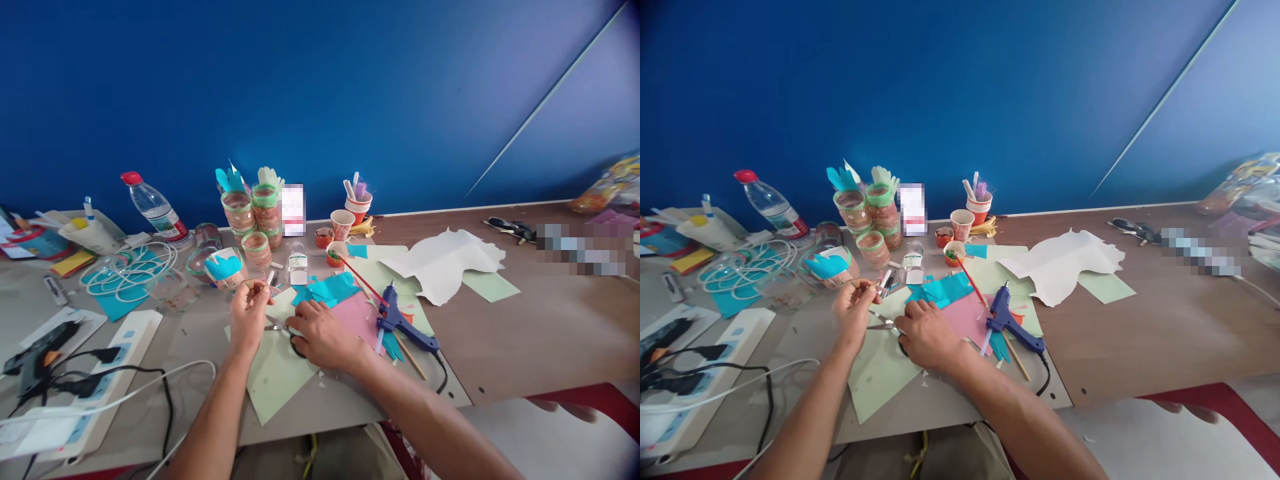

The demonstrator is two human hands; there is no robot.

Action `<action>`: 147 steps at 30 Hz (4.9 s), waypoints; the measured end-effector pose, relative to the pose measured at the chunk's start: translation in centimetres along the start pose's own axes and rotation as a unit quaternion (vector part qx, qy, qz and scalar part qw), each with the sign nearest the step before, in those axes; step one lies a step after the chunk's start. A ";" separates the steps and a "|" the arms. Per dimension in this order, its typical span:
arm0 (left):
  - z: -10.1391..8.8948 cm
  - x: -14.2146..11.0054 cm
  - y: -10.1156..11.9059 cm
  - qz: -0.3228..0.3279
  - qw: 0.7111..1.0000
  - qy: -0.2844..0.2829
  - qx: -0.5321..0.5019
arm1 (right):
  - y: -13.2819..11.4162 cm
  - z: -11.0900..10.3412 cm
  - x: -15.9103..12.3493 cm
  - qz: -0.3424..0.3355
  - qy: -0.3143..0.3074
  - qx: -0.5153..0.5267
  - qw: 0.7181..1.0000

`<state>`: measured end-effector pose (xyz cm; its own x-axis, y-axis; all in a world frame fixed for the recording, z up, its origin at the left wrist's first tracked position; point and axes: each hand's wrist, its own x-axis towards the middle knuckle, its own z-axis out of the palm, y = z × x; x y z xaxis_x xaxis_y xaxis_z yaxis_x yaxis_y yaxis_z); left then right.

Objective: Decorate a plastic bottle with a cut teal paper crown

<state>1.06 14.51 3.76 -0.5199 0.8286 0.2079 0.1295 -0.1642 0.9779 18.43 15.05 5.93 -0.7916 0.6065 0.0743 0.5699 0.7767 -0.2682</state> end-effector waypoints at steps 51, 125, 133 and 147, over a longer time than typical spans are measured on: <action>1.1 -0.7 0.5 -0.167 0.969 -0.057 -0.174 | 3.0 -1.3 -0.1 0.115 0.070 0.757 0.639; 2.2 -1.7 1.7 -0.200 0.956 -0.091 -0.196 | -0.2 2.3 0.3 0.080 0.231 0.362 0.899; 1.9 -1.7 1.1 -0.133 0.975 -0.103 -0.148 | -0.1 2.3 0.6 0.106 0.211 0.395 0.888; 1.7 -1.7 1.1 -0.163 0.964 -0.127 -0.170 | -0.2 2.2 0.4 0.058 0.225 0.388 0.892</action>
<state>3.52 13.79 4.45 -0.2572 0.9628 -0.0824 -0.3118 -0.0020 0.9501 17.47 14.74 3.88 -0.4687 0.8179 0.3337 0.1806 0.4586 -0.8701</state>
